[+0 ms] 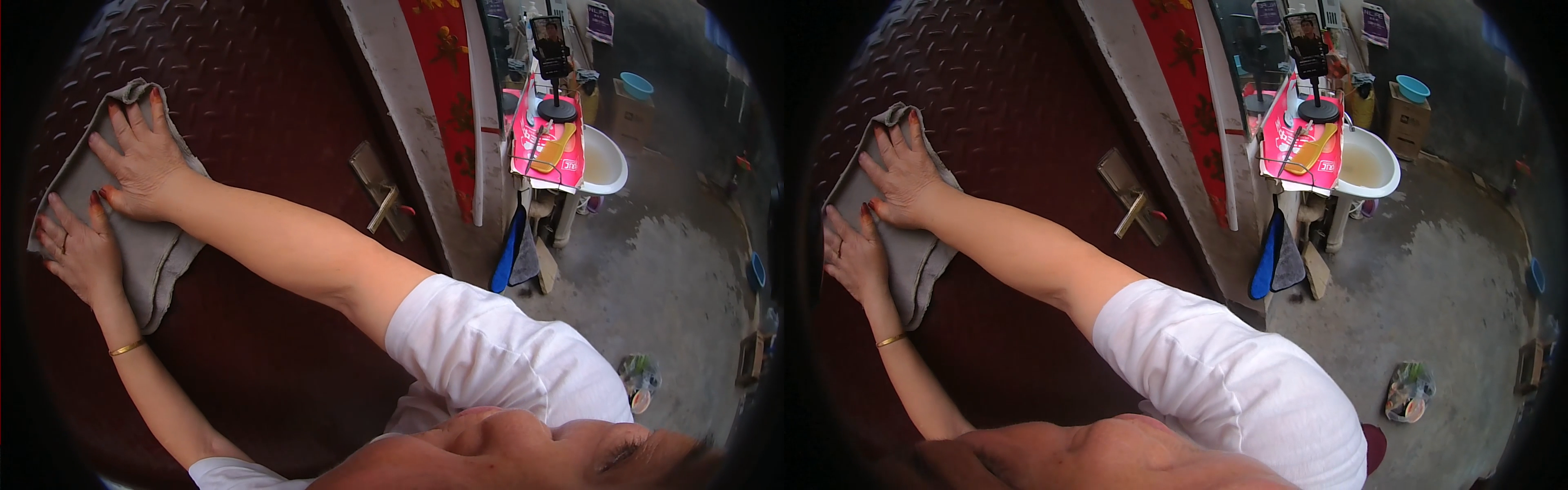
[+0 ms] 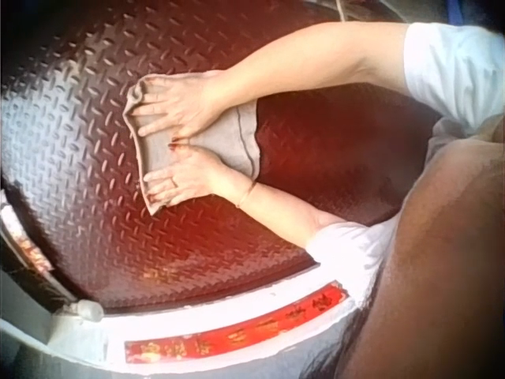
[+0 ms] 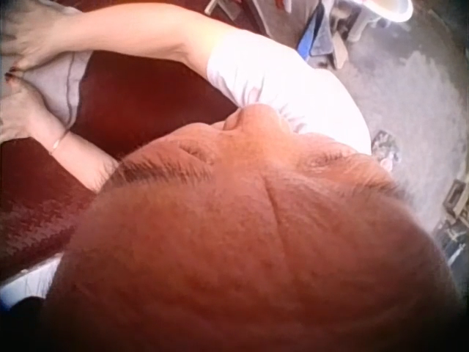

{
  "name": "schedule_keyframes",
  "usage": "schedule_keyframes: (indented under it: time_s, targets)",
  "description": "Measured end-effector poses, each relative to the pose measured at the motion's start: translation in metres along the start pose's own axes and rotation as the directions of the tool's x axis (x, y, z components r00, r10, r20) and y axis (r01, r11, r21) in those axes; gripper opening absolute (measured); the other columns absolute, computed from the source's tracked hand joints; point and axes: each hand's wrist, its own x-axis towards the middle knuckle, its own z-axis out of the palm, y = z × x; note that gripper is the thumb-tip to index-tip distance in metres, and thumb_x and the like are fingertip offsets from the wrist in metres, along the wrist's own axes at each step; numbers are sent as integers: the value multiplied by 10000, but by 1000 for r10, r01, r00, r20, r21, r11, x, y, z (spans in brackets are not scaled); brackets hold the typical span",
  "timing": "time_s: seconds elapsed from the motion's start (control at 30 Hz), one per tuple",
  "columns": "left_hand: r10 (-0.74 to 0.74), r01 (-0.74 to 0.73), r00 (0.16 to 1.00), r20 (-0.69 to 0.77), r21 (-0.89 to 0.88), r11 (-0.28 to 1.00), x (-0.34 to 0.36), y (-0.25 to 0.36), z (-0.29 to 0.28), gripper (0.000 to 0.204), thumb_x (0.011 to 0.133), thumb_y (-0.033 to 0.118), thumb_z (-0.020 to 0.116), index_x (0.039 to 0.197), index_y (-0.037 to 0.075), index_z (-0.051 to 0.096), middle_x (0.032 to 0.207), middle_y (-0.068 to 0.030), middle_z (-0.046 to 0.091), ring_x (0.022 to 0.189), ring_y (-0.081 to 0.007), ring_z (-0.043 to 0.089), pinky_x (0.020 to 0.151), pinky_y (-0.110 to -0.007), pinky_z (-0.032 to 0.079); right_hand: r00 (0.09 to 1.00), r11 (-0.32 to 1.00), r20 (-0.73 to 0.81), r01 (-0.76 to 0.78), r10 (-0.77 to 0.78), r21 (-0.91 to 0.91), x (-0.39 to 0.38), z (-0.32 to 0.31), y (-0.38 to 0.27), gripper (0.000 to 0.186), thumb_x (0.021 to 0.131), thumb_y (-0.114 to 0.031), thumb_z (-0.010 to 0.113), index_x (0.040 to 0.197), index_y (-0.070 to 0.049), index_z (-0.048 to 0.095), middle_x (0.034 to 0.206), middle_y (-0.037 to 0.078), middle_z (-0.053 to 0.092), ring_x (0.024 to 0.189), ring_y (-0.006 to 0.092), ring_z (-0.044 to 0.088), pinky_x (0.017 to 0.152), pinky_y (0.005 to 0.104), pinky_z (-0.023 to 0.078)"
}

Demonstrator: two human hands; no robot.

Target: The person unfolds a cloth and wipes down the surface of a door with it using both hands.

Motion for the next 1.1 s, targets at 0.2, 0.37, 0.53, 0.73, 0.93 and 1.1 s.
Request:
schedule_keyframes:
  time_s: [0.2, 0.37, 0.53, 0.73, 0.93, 1.1]
  targets:
    - [21, -19, 995, 97, -22, 1000, -24, 16, -22, 734, 929, 628, 258, 1492, 169, 153, 1524, -166, 190, 1387, -334, 236, 1065, -546, 278, 998, 998, 56, -24, 27, -51, -33, -16, -4, 687, 743, -456, 595, 1310, -79, 507, 1423, 328, 284, 1353, 499, 179, 1077, 653, -62]
    - [46, -30, 986, 161, -103, 994, -50, 23, -45, 736, 938, 597, 286, 1500, 159, 101, 1561, -117, 42, 1436, -283, 80, 1089, -535, 248, 993, 992, 112, -22, 36, -125, -64, -29, -15, 687, 736, -439, 616, 1311, -82, 502, 1433, 314, 274, 1366, 479, 171, 1089, 644, -47]
    - [39, -9, 966, 257, -118, 993, -76, 36, -63, 752, 936, 577, 319, 1498, 129, 100, 1559, -128, 32, 1440, -278, 58, 1097, -522, 235, 976, 971, 202, -31, 80, -236, -98, -45, -21, 733, 747, -425, 625, 1378, -112, 422, 1471, 272, 227, 1388, 450, 121, 1097, 633, -34]
    - [53, 4, 931, 361, -154, 988, -99, 43, -80, 769, 928, 553, 362, 1491, 95, 107, 1555, -152, 34, 1437, -304, 59, 1114, -520, 185, 963, 954, 243, -43, 120, -298, -129, -57, -30, 755, 750, -419, 629, 1397, -115, 384, 1477, 258, 208, 1384, 448, 120, 1104, 615, -22]
    - [58, 19, 916, 396, -188, 982, -113, 51, -92, 790, 913, 529, 420, 1488, 84, 109, 1552, -160, 52, 1435, -310, 67, 1118, -521, 175, 944, 935, 285, -57, 164, -349, -151, -66, -35, 769, 766, -420, 623, 1416, -116, 345, 1501, 239, 151, 1392, 437, 94, 1108, 599, -19]
    - [59, 37, 901, 430, -212, 977, -122, 52, -96, 795, 898, 507, 466, 1481, 79, 135, 1549, -166, 63, 1435, -316, 64, 1119, -525, 167, 938, 938, 292, -85, 189, -335, -159, -69, -40, 787, 746, -403, 641, 1415, -113, 346, 1497, 237, 170, 1390, 442, 98, 1107, 609, -22]
